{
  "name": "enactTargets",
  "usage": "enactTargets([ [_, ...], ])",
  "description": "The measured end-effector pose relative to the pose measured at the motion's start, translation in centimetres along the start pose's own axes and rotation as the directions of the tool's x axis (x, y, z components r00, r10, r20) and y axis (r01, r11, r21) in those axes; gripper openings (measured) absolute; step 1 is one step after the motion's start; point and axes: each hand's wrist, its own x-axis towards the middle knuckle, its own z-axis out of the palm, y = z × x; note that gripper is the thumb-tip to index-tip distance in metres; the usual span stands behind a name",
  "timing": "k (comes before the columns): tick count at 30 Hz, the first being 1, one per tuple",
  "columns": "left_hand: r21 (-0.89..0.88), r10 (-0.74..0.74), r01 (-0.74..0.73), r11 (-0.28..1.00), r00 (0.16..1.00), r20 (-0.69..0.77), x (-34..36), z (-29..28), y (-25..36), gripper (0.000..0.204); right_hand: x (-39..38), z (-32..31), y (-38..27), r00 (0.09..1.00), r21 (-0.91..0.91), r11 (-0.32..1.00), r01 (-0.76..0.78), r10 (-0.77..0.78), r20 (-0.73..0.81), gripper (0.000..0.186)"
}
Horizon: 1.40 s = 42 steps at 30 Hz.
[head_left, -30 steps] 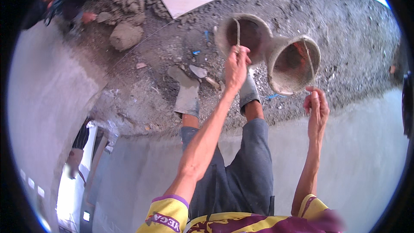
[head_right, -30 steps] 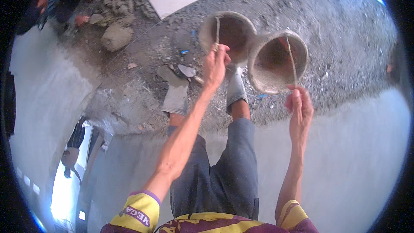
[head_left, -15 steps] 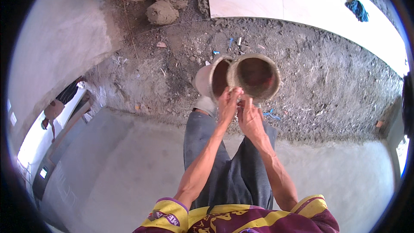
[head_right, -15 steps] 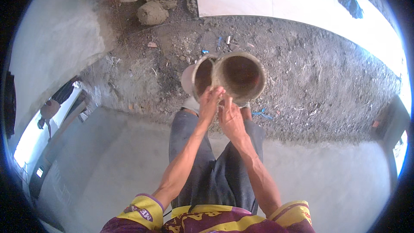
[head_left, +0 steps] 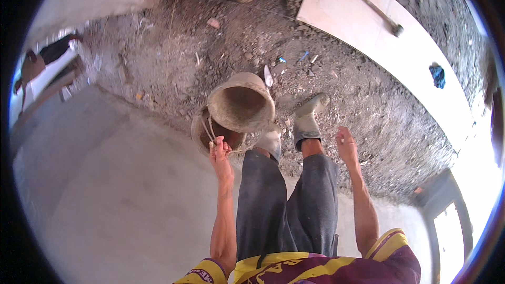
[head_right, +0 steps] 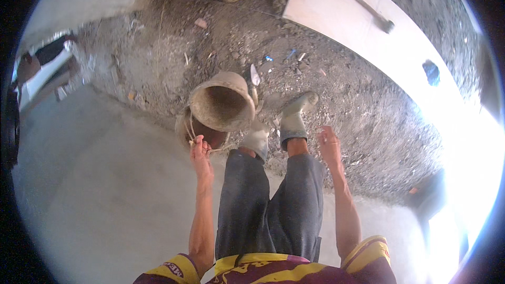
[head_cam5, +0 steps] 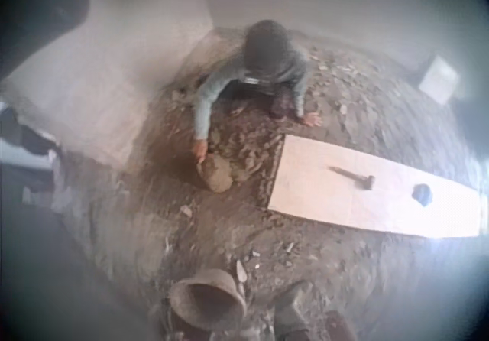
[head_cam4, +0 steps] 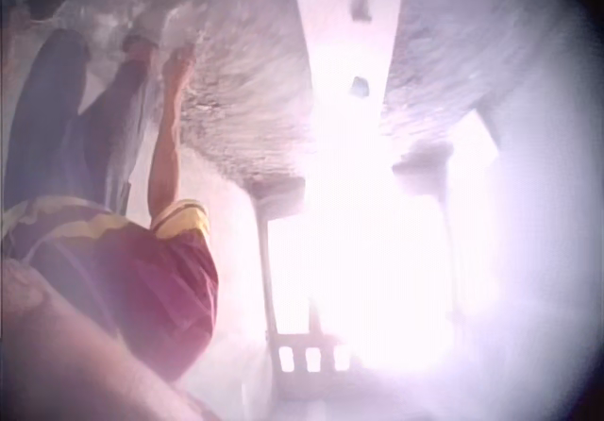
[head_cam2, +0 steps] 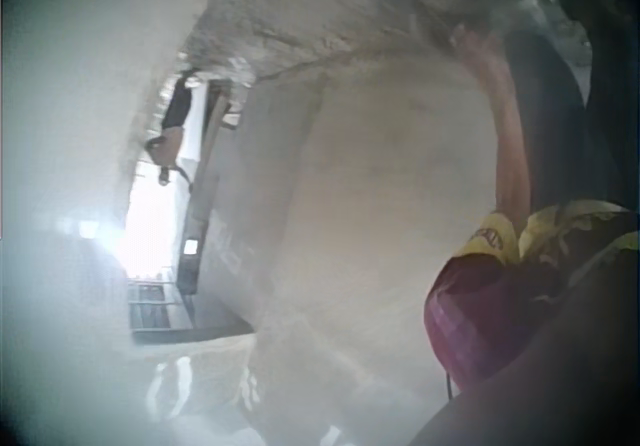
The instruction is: The person carries and positions a ceramic tile against a wall niche and later applies mortar to the floor area using a trowel and buckets.
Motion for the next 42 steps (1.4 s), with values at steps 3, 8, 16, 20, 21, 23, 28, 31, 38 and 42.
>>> enactTargets([
  [3, -0.16, -0.059, 0.046, 0.986, 0.995, -0.08, 0.9, -5.7, 0.8, 0.018, 1.5, 0.7, 0.4, 0.998, -0.129, 0.991, 0.047, -0.04, 0.054, 0.03],
  [8, -0.346, -0.156, 0.091, 0.934, 0.974, -0.167, 3.6, -12.5, 1.3, 0.02, 7.1, 6.5, -4.6, 0.97, -0.224, 0.947, 0.231, -0.205, 0.133, 0.031],
  [16, -0.474, -0.241, 0.002, 0.88, 0.863, -0.444, 2.2, -17.3, -3.9, 0.025, 21.0, 30.3, -4.5, 0.715, -0.398, 0.647, 0.651, -0.345, 0.608, 0.03],
  [20, -0.583, -0.216, -0.109, 0.805, 0.862, -0.459, 1.8, -16.5, -8.1, 0.023, 24.2, 39.4, -2.9, 0.817, -0.425, 0.859, 0.286, 0.012, 0.576, 0.05],
  [21, -0.6, -0.217, -0.127, 0.79, 0.857, -0.468, 1.9, -16.1, -9.3, 0.022, 25.1, 41.5, -2.9, 0.824, -0.546, 0.801, 0.245, 0.124, 0.552, 0.056],
  [23, -0.614, -0.262, -0.124, 0.779, 0.825, -0.5, 2.2, -15.0, -11.9, 0.022, 25.6, 44.4, -2.5, 0.9, -0.53, 0.831, 0.167, 0.091, 0.427, 0.061],
  [28, -0.704, -0.316, -0.115, 0.701, 0.835, -0.451, 4.5, -12.7, -19.6, 0.02, 28.7, 49.4, -0.9, 0.952, -0.529, 0.849, 0.024, 0.143, 0.272, 0.058],
  [31, -0.733, -0.394, -0.09, 0.674, 0.796, -0.46, 5.1, -11.6, -22.8, 0.02, 29.1, 49.6, -0.3, 0.951, -0.453, 0.887, 0.088, 0.06, 0.303, 0.049],
  [38, -0.828, -0.492, -0.074, 0.556, 0.773, -0.4, 7.0, -11.9, -24.0, 0.022, 25.7, 43.4, -2.4, 0.94, -0.254, 0.944, 0.209, -0.123, 0.319, 0.042],
  [42, -0.813, -0.373, -0.075, 0.578, 0.862, -0.345, 8.2, -13.7, -24.1, 0.021, 31.9, 39.0, -7.5, 0.697, -0.532, 0.5, 0.683, -0.663, 0.273, 0.044],
])
